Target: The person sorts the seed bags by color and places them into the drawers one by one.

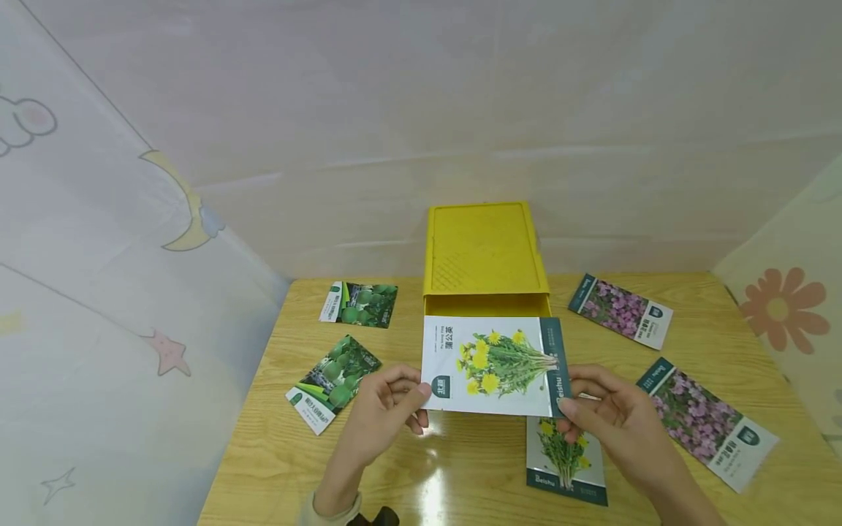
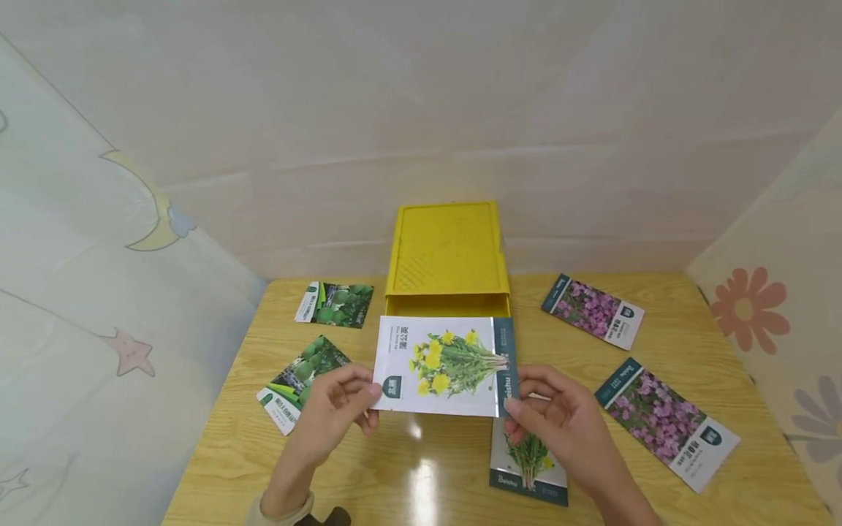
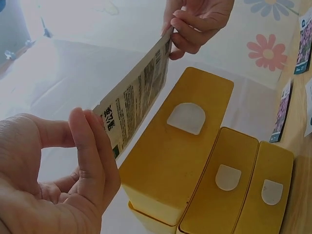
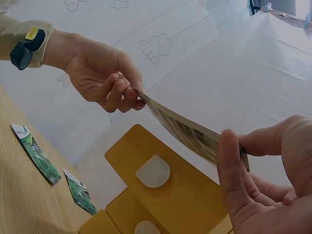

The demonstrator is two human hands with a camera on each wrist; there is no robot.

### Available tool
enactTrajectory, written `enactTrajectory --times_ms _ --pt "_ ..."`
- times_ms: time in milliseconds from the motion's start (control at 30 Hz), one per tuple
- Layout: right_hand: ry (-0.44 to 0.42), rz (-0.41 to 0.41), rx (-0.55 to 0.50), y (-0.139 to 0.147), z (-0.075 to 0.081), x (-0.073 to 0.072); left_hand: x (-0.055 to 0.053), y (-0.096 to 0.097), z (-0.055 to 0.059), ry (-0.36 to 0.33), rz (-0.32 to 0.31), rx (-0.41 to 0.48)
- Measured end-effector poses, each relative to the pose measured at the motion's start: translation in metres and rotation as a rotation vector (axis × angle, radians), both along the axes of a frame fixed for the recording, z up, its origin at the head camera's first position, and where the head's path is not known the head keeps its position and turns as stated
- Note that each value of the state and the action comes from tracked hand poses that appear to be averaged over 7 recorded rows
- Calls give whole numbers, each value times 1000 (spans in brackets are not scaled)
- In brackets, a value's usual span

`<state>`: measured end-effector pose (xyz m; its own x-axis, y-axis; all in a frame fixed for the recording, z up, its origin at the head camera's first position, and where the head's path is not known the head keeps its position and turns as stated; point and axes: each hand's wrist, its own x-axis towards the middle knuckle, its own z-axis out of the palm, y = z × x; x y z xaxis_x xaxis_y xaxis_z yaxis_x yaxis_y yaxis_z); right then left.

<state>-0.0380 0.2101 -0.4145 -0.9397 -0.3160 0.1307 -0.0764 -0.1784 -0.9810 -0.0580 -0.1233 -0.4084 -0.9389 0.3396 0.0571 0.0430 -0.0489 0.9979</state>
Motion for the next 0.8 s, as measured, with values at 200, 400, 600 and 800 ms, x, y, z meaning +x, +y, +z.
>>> enactTrajectory --times_ms 200,400,600,800 --pt "37 -7 -49 1 1 -8 -8 2 2 24 12 -33" --pt "31 -23 -17 2 1 -13 -14 4 4 8 26 -42" --pt "-1 -47 55 2 2 -19 -20 4 5 -6 44 -56" --pt "0 -21 -10 3 4 -25 -26 6 6 -16 56 -67"
